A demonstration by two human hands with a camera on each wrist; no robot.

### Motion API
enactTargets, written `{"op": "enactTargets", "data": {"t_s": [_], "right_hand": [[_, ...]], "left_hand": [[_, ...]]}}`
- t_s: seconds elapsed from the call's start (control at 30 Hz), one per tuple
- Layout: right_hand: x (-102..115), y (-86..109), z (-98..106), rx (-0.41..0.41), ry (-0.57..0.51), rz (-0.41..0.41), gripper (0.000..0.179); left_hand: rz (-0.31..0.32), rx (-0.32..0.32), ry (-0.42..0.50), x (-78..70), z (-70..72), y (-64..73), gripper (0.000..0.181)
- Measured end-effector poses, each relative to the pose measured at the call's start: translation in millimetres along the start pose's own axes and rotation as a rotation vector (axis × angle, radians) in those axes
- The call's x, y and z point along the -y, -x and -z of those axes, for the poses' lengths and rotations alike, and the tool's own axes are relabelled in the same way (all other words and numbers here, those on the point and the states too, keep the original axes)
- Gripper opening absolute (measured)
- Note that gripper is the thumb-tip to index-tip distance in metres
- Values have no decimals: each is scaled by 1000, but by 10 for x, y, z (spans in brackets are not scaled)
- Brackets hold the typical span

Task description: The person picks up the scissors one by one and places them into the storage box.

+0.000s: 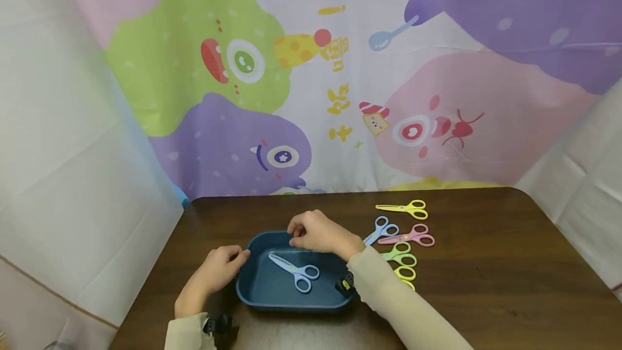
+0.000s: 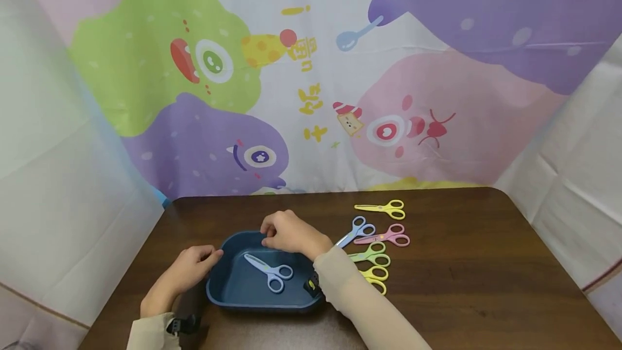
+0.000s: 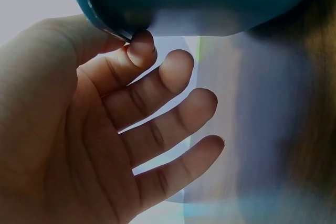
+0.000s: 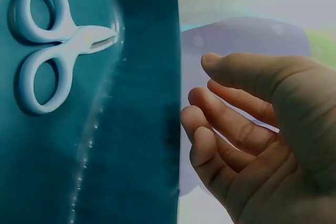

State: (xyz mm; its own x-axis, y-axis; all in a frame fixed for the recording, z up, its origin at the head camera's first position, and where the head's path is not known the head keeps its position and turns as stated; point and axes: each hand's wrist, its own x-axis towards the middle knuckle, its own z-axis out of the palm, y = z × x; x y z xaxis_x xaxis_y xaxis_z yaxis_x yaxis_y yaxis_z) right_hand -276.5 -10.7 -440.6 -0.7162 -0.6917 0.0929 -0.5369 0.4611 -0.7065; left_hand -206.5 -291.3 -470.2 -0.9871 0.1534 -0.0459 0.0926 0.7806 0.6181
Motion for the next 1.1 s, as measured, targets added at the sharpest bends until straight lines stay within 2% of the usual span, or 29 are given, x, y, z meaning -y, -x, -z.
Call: {"op": "enactTargets", "data": {"t_s": [0.27, 0.4, 0.53, 0.73, 0.97, 1.1], "right_hand": [[60, 87, 98, -15, 62, 36, 21], [74, 150, 182, -29, 79, 21, 22], [58, 215, 237, -42, 99, 12, 24], [68, 324, 315, -56, 119, 13, 25], [28, 478, 420, -77, 142, -5, 28], [-10, 575, 490, -89, 140, 16, 29]], "left_hand": [[15, 12, 6, 4, 3, 9, 41], [-7, -3, -7, 1, 2, -36, 40], [1, 5, -10, -13, -2, -47, 41], [23, 29, 21, -35, 22, -29, 40], [18, 54, 12, -45, 38, -2, 36], [12, 50, 7, -46, 37, 6, 35]]}}
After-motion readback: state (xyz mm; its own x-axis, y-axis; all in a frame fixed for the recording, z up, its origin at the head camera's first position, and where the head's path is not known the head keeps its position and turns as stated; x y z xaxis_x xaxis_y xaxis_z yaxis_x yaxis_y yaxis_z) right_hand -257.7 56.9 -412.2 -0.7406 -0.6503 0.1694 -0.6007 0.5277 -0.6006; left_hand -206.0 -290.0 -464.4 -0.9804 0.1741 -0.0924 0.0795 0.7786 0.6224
